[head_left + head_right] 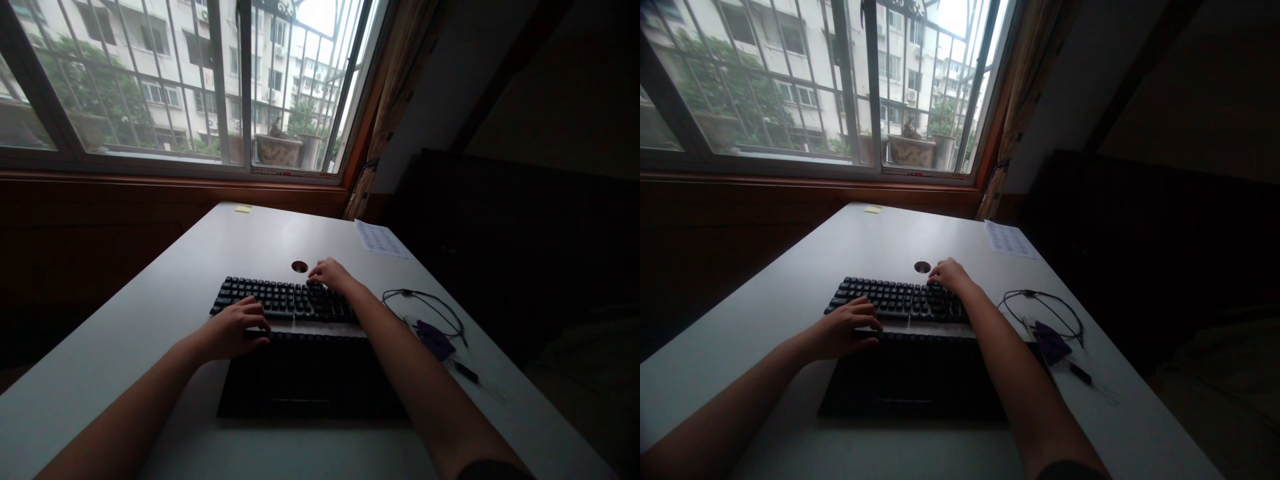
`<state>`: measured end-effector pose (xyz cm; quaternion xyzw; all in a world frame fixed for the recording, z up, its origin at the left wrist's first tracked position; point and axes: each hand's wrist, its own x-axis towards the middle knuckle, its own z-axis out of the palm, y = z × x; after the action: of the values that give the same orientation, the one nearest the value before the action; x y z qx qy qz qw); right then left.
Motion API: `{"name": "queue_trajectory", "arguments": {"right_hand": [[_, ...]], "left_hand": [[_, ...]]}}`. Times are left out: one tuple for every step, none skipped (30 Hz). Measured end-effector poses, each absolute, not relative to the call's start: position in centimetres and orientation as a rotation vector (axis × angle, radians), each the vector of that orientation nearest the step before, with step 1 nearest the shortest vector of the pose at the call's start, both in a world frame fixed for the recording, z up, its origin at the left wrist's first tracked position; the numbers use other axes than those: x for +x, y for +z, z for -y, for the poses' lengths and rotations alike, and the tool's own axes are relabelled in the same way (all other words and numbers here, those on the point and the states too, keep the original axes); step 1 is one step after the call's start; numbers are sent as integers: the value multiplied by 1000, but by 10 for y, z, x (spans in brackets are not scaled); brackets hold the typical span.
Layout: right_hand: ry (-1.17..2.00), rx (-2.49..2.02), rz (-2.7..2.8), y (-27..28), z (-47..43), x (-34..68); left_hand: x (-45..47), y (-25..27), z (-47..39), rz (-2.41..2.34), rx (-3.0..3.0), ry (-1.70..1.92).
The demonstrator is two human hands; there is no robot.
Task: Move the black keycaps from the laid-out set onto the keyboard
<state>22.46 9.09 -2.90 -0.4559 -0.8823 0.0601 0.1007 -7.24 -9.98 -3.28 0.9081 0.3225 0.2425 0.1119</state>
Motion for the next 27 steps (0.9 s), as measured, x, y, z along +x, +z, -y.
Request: {"name": "queue_trajectory", "arguments": {"right_hand": [[177, -1355, 2615, -29, -92, 224], [176, -1363, 2622, -29, -92, 224], [175, -1369, 2627, -29, -93, 224], [175, -1375, 2632, -29, -93, 224], [176, -1380, 2636, -29, -93, 223], [176, -1385, 2639, -28, -93, 223], [175, -1389, 2641, -27, -93, 222], [175, -1394, 2642, -27, -93, 222], [175, -1398, 2642, -26, -93, 221], [174, -1401, 2641, -26, -93, 220], [174, -1403, 2638, -25, -93, 219], [174, -1404, 2635, -25, -93, 218], [175, -1405, 2631, -25, -93, 218], [177, -1406, 2628, -25, -94, 217], [180, -1406, 2625, -25, -94, 217], [185, -1404, 2624, -25, -94, 216], [190, -1401, 2625, -26, -95, 216], [196, -1395, 2627, -26, -95, 215], [202, -1386, 2628, -26, -95, 214], [206, -1376, 2628, -26, -95, 213], [208, -1364, 2626, -27, -95, 212], [210, -1351, 2621, -26, -94, 212], [210, -1337, 2611, -26, -93, 212], [211, -1321, 2598, -25, -92, 212], [212, -1303, 2582, -23, -89, 213], [216, -1281, 2564, -21, -85, 215], [222, -1257, 2547, -18, -81, 219]], "left_hand": [[-72, -33, 100, -946, 2663, 708], [-72, -33, 100, -948, 2660, 705], [-72, -34, 100, -951, 2657, 705], [-72, -34, 100, -958, 2656, 701], [-72, -35, 99, -965, 2655, 697], [-72, -35, 99, -969, 2656, 693], [-72, -36, 99, -968, 2658, 689], [-72, -36, 99, -964, 2659, 689], [-72, -36, 98, -959, 2658, 691], [-72, -36, 98, -954, 2657, 692], [-72, -36, 98, -951, 2656, 692], [-71, -36, 98, -950, 2656, 690], [-71, -36, 98, -950, 2656, 689], [-71, -36, 98, -953, 2656, 687], [-71, -36, 98, -957, 2656, 682], [-71, -36, 99, -961, 2656, 678], [-71, -35, 99, -965, 2657, 675], [-71, -35, 99, -968, 2658, 673], [-71, -35, 99, -972, 2660, 674], [-70, -35, 99, -974, 2662, 675], [-71, -36, 99, -972, 2664, 677], [-71, -36, 99, -971, 2666, 680], [-71, -37, 99, -971, 2669, 679], [-71, -38, 99, -971, 2671, 675], [-71, -38, 99, -971, 2674, 670], [-71, -39, 99, -971, 2675, 667], [-71, -39, 99, -972, 2674, 666]]}}
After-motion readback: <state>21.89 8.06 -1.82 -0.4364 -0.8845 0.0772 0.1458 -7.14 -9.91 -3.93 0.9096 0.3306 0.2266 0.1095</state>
